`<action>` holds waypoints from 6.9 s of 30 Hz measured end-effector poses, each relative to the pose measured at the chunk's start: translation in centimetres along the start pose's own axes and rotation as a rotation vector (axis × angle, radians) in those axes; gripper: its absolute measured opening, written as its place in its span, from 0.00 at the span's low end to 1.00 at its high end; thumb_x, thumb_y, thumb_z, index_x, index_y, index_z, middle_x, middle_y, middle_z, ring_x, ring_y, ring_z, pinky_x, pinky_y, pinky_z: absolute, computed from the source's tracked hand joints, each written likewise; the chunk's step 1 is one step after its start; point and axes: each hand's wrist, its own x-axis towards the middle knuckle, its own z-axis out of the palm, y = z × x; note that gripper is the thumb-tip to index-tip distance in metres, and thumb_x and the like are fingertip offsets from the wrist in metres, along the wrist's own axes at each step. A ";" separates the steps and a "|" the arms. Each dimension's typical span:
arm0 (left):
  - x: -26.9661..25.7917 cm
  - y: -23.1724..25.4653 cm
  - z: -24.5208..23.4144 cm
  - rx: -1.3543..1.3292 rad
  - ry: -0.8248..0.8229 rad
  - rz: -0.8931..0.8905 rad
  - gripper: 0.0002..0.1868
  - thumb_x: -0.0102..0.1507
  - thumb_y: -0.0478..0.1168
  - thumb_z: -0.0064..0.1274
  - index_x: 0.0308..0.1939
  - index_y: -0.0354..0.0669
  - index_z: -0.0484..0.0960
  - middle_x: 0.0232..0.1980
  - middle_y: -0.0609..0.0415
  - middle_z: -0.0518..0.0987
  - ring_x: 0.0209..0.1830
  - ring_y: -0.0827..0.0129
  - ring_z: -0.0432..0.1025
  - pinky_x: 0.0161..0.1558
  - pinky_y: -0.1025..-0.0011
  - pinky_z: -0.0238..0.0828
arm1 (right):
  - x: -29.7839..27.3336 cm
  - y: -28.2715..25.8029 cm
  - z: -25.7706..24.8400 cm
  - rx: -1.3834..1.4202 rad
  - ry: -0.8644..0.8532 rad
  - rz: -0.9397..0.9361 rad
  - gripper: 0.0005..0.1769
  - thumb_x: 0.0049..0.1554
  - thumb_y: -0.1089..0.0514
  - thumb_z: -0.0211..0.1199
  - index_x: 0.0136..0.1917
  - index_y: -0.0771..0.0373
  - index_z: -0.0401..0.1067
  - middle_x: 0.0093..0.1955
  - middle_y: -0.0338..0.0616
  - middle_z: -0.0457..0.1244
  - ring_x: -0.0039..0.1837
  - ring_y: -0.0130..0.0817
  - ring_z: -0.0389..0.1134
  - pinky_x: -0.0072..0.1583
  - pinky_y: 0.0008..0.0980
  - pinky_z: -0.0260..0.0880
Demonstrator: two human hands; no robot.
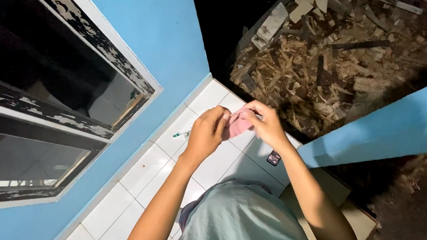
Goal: Cleaning the glass panes of a window using a pink cloth.
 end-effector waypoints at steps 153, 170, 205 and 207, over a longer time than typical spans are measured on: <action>28.1 -25.8 -46.8 1.598 0.965 0.092 0.12 0.71 0.47 0.51 0.53 0.46 0.80 0.63 0.48 0.74 0.68 0.35 0.62 0.71 0.38 0.54 | 50.0 -22.4 44.2 -0.542 0.362 -1.518 0.31 0.73 0.46 0.45 0.84 0.58 0.51 0.87 0.44 0.44 0.87 0.47 0.41 0.83 0.61 0.31; 15.9 -48.6 -33.5 1.502 0.504 0.035 0.25 0.66 0.48 0.47 0.66 0.52 0.78 0.69 0.54 0.75 0.73 0.55 0.63 0.72 0.49 0.54 | 49.5 -23.0 44.7 -0.555 0.470 -1.519 0.33 0.72 0.45 0.42 0.86 0.58 0.45 0.88 0.46 0.40 0.88 0.49 0.39 0.83 0.61 0.28; 14.0 -38.0 -44.4 1.396 1.171 -0.185 0.22 0.68 0.53 0.51 0.64 0.54 0.79 0.60 0.39 0.76 0.58 0.38 0.70 0.57 0.48 0.66 | 47.8 -24.2 44.6 -0.601 0.533 -1.517 0.34 0.72 0.46 0.36 0.86 0.61 0.40 0.88 0.49 0.39 0.88 0.53 0.36 0.84 0.61 0.27; 11.8 -40.8 -41.7 1.319 1.068 -0.217 0.23 0.67 0.49 0.51 0.67 0.52 0.79 0.57 0.42 0.79 0.55 0.41 0.72 0.55 0.48 0.67 | 47.8 -24.3 44.6 -0.586 0.540 -1.519 0.34 0.72 0.46 0.37 0.86 0.60 0.42 0.87 0.50 0.39 0.88 0.53 0.37 0.85 0.61 0.27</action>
